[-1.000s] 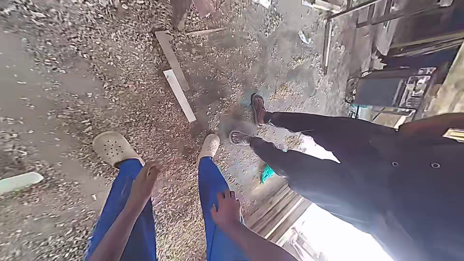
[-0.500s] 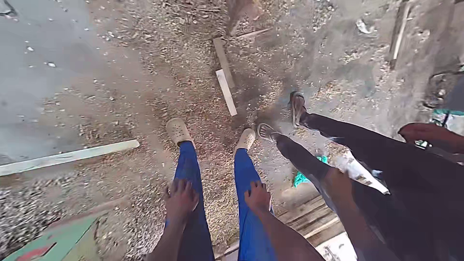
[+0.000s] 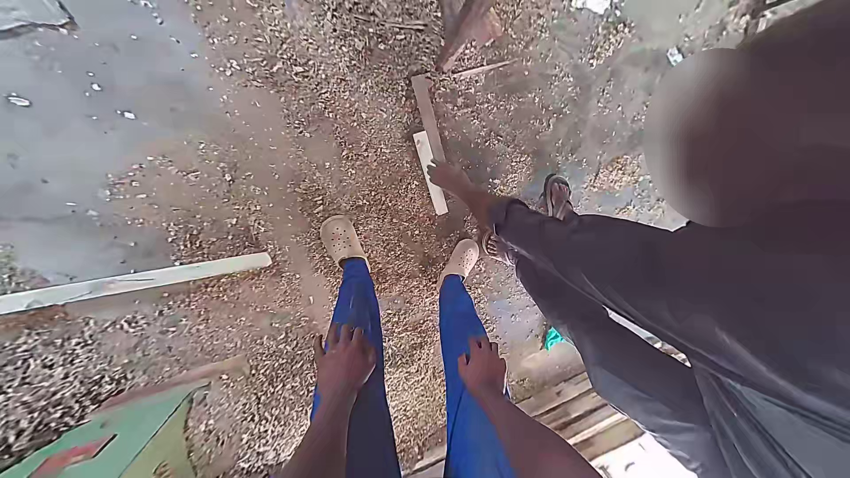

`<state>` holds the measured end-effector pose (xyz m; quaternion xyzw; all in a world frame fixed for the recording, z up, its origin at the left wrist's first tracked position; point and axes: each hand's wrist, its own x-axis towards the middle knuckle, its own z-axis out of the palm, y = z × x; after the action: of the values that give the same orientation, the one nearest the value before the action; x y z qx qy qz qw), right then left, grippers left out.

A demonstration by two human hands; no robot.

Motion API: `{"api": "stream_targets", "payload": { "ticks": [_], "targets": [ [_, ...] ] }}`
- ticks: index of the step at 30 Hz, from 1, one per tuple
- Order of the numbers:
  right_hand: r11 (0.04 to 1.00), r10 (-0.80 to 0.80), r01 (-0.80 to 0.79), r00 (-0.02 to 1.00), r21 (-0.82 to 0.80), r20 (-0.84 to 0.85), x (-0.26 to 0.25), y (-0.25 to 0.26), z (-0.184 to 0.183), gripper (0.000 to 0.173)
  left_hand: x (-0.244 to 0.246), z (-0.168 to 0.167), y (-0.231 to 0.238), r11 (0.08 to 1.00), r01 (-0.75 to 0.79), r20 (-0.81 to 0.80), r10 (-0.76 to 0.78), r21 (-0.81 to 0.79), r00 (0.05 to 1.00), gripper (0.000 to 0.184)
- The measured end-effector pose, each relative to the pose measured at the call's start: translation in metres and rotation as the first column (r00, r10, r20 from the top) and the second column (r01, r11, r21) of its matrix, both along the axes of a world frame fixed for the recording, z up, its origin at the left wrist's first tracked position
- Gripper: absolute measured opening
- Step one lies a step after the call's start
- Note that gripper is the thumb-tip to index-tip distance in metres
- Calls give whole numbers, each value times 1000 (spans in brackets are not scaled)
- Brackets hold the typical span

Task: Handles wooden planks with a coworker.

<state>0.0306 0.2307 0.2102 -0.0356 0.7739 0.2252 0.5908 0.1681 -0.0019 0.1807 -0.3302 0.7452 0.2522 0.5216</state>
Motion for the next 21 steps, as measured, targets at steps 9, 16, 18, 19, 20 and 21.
{"api": "stream_targets", "payload": {
  "ticks": [9,16,18,19,20,21],
  "targets": [
    [999,34,-35,999,23,8,2,3,-2,48,3,-2,0,1000,16,11,-16,9,1000,46],
    [999,38,-38,999,21,14,-2,5,-3,48,0,-3,2,1000,21,26,-22,14,999,47],
    [1000,18,-18,1000,12,5,-2,7,-3,48,0,-3,4,1000,19,18,-19,10,1000,47],
    [1000,17,-17,1000,13,5,-2,7,-4,48,0,-4,4,1000,26,20,-26,6,999,47],
    [1000,22,-22,1000,13,6,-3,7,-5,48,-1,-4,4,1000,30,22,-30,3,999,47],
    [999,29,-29,1000,14,7,-3,7,-5,48,-1,-5,4,1000,31,21,-31,1,999,47]
  ]
}}
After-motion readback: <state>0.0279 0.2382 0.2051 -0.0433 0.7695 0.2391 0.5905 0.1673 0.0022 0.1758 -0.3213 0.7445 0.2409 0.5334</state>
